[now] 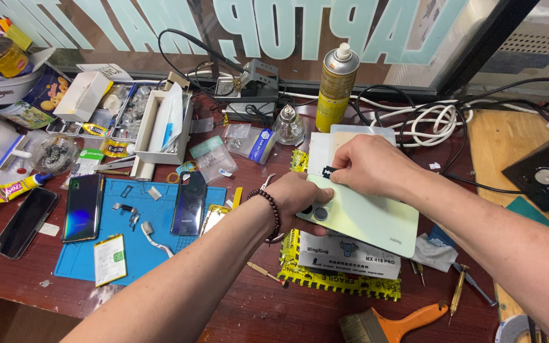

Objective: The person cleans the back of a light green smartphone with a small bottle and a cloth, then uses a black tool to scrape or pry at the camera module area. The person repeatedly wipes and scrapes the same region on the phone's back.

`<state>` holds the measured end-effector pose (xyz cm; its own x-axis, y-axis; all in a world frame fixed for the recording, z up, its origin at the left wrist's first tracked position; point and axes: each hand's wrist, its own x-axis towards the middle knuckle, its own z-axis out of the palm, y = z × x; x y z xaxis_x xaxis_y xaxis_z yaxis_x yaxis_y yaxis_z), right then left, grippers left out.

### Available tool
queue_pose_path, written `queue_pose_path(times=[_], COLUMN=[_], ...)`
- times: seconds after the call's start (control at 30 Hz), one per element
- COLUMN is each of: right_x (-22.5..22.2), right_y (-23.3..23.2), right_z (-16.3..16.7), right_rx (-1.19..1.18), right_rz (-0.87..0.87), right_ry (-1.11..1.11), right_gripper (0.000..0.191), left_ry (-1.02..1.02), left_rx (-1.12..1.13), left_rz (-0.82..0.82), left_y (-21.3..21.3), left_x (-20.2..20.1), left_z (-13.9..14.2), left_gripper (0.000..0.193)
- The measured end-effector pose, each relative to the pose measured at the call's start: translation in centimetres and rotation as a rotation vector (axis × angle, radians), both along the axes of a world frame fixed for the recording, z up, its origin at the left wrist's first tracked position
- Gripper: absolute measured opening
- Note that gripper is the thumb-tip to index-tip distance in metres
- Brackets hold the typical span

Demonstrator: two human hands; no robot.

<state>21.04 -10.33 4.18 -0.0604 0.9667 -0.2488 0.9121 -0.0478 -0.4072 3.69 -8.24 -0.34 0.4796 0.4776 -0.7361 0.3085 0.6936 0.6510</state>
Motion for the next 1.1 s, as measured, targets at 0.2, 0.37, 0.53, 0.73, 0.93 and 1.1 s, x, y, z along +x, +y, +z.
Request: queue_pose_path(times=[0.2,0.37,0.53,0.73,0.93,1.1], right_x=[0.7,-0.4,-1.6,-2.8,-2.7,-2.4], right_y=[-0.3,-2.6,-4.5,-5.7,-5.6,-4.7], right_z=[-1.9,-2.3,-2.4,-2.7,-2.0,-0.8], right_rx=[0.065,0.251,0.567,0.710,0.634,0.529], right_rz=[-0.095,-0.144,-0.043,-0.032,-0.026,0.028], right_ry=[0.183,0.199,0.189,0.057,-0.052,-0.112], right_gripper=[0.019,0.016,0.010,0.006,0.006,0.011], left_ry=[0.007,0.002,-0.014,-0.026,-0.006,-0.006], left_rx=[0.015,0.012,0.018,-0.001,0.006,0.007], left_rz=[-0.023,-0.025,-0.030,-0.016,-0.022,-0.043], left_y=[0.1,0.2,0.1,0.1,0.0,0.0], left_x=[0.1,-0.1,-0.1,0.0,0.1,0.0], left_z=[0.0,0.2,0.2,0.1,0.2,0.3], left_gripper=[0.032,0.032,0.031,0.030,0.029,0.029])
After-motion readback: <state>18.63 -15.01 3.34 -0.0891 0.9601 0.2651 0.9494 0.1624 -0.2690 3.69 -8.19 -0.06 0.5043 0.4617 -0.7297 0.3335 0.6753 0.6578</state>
